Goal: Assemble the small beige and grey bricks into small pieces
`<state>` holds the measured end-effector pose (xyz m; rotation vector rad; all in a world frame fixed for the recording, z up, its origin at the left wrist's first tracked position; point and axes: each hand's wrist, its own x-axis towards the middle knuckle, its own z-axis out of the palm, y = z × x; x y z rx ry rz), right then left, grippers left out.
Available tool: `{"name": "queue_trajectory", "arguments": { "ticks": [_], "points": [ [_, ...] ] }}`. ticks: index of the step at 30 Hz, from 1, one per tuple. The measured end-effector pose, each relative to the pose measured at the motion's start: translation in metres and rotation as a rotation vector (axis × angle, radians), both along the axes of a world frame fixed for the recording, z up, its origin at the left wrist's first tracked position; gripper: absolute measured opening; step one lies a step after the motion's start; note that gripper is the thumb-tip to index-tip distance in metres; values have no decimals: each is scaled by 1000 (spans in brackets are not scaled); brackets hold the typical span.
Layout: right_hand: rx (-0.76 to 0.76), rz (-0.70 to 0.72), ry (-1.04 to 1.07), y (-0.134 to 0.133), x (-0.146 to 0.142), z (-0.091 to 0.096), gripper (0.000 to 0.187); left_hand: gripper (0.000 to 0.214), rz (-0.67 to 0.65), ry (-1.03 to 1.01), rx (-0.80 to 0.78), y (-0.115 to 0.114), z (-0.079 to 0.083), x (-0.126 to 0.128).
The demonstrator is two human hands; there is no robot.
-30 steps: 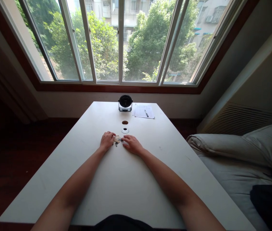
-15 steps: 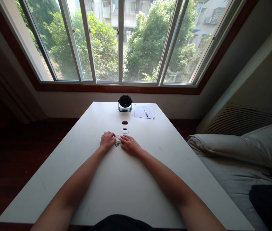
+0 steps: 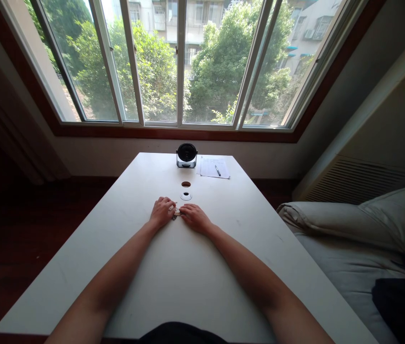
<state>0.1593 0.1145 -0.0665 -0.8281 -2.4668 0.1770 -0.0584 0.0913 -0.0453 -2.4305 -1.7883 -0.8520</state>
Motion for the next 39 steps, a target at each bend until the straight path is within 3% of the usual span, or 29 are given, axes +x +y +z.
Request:
{"name": "queue_trajectory", "arguments": {
  "ticks": [10,17,39],
  "points": [
    [2,-22,63,-4,1,7,19,13,-6,-38,-9,2,-2,-3],
    [-7,-175,134,-3,4,6,12,16,-92,-42,-19,-2,2,5],
    [-22,-147,124,-1,2,4,11,11,46,5,-101,-8,4,18]
  ]
}}
